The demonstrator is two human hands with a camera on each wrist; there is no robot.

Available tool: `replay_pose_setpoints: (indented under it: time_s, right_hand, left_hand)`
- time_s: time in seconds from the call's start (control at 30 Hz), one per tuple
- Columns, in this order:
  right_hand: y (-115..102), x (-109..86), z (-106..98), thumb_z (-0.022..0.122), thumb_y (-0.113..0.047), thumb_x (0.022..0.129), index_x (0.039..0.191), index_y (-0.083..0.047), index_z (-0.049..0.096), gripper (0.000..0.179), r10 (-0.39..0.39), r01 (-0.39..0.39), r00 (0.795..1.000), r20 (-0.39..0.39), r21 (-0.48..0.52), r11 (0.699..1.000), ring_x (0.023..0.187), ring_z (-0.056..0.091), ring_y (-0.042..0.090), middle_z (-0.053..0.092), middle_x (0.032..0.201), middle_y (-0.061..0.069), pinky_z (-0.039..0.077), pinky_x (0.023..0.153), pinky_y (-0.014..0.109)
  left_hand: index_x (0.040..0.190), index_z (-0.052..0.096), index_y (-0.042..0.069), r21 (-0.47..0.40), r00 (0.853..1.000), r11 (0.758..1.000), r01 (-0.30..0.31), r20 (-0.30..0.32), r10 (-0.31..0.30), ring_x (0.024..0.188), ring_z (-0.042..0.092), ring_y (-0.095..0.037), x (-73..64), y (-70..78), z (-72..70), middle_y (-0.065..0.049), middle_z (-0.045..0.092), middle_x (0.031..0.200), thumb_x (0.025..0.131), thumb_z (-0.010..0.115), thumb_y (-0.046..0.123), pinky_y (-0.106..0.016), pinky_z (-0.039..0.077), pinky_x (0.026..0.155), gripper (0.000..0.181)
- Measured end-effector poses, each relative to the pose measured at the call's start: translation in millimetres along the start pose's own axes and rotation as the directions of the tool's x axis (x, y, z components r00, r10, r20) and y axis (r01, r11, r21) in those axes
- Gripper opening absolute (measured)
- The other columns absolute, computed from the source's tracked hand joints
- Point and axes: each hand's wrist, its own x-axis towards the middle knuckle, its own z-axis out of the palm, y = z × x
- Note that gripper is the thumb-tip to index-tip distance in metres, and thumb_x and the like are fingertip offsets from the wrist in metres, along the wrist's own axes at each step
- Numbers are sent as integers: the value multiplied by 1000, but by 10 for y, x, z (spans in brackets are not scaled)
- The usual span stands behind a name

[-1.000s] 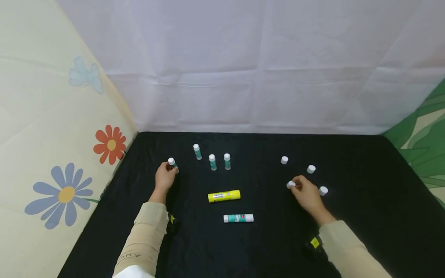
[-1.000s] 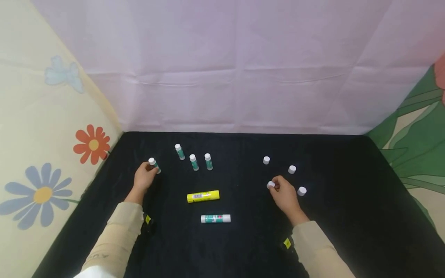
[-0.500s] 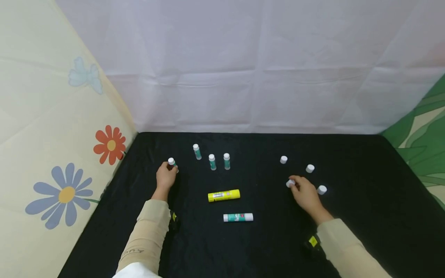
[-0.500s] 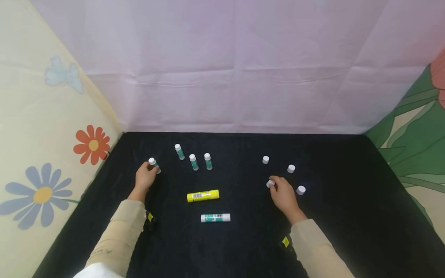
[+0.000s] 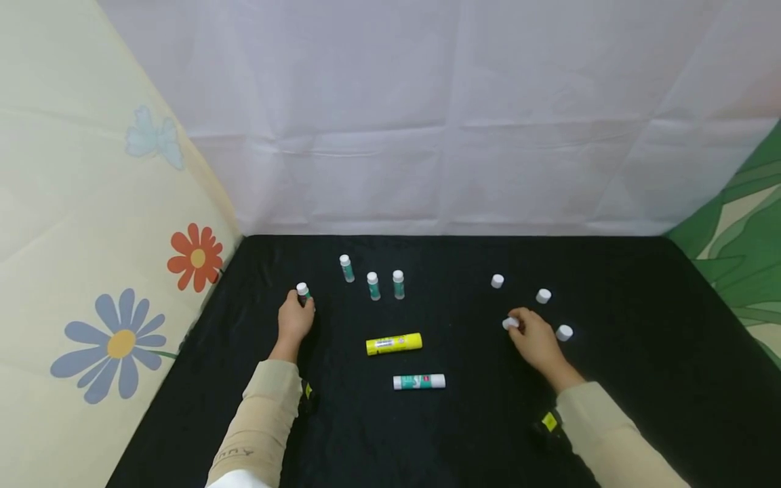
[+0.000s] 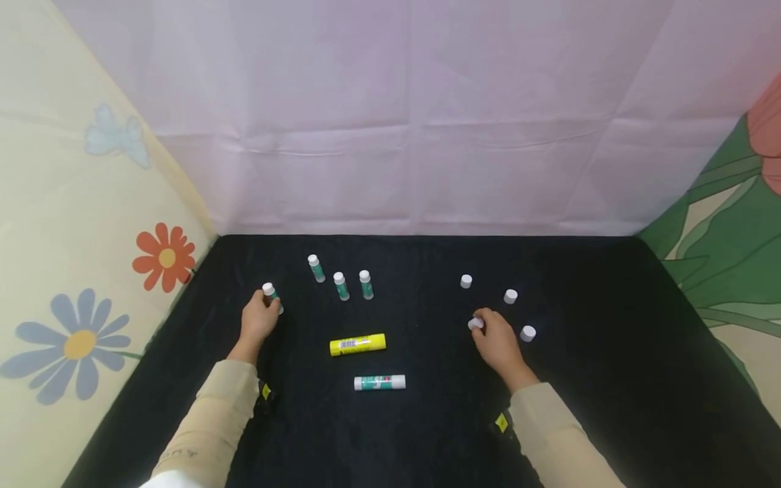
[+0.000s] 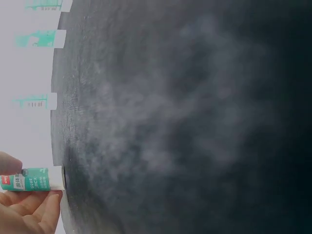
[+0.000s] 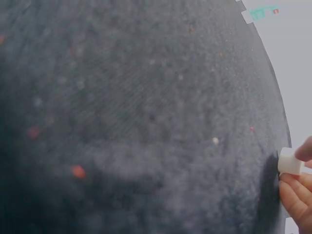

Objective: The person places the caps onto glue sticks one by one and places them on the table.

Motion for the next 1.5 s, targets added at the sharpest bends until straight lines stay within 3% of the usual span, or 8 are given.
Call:
replay_pose_setpoints:
  time_s: [0.2,0.5,0.63,0.8,1.03,1.3,1.5]
  right_hand:
    - [3,-30,0,54,3,76,95,7,52,19,29,-29,1000,-2,41,999,75,53,33,53,85,20,41,66,44]
    - [-14,-57,52,54,6,76,94,8,53,18,28,-22,998,-58,111,994,79,55,35,56,88,24,43,67,44]
    - [-38,-60,84,54,6,76,94,7,53,18,31,-20,997,-71,151,988,81,55,35,57,89,24,44,69,44]
    - [-86,-77,124,54,4,77,94,5,54,17,56,-45,997,-59,181,982,83,55,34,58,89,23,44,70,43]
    - [-162,-84,158,53,3,80,97,4,53,18,97,-91,995,-13,232,968,85,54,32,57,92,23,44,70,41]
    - [-211,-83,190,55,-1,81,96,4,54,16,134,-129,991,-1,267,955,84,55,28,58,91,21,44,68,36]
    - [-263,-78,194,56,-2,80,94,3,55,15,176,-169,984,4,292,941,80,55,23,59,89,19,43,64,26]
  left_hand:
    - [111,47,-5,-7,999,999,-36,23,36,83,50,-31,-56,23,-9,-21,54,97,87,49,15,-41,40,71,31]
    - [106,48,-7,22,996,996,-87,18,86,86,51,-32,-103,43,24,-22,54,97,86,51,11,-43,40,73,27]
    - [107,47,-9,43,991,991,-125,47,123,88,50,-34,-132,65,45,-23,53,97,87,49,9,-44,39,74,27]
    - [112,45,-9,67,979,979,-192,86,186,91,49,-35,-189,107,70,-24,51,99,88,47,7,-44,38,76,29]
    - [110,49,-8,79,949,947,-312,62,308,86,49,-34,-254,138,113,-22,51,93,85,51,5,-44,38,74,28]
    - [109,52,-5,68,938,936,-344,75,340,88,47,-35,-323,152,129,-21,49,94,83,54,3,-44,37,76,28]
    - [107,54,-5,51,914,917,-395,117,387,87,47,-31,-361,177,159,-17,50,93,82,55,2,-42,38,76,26]
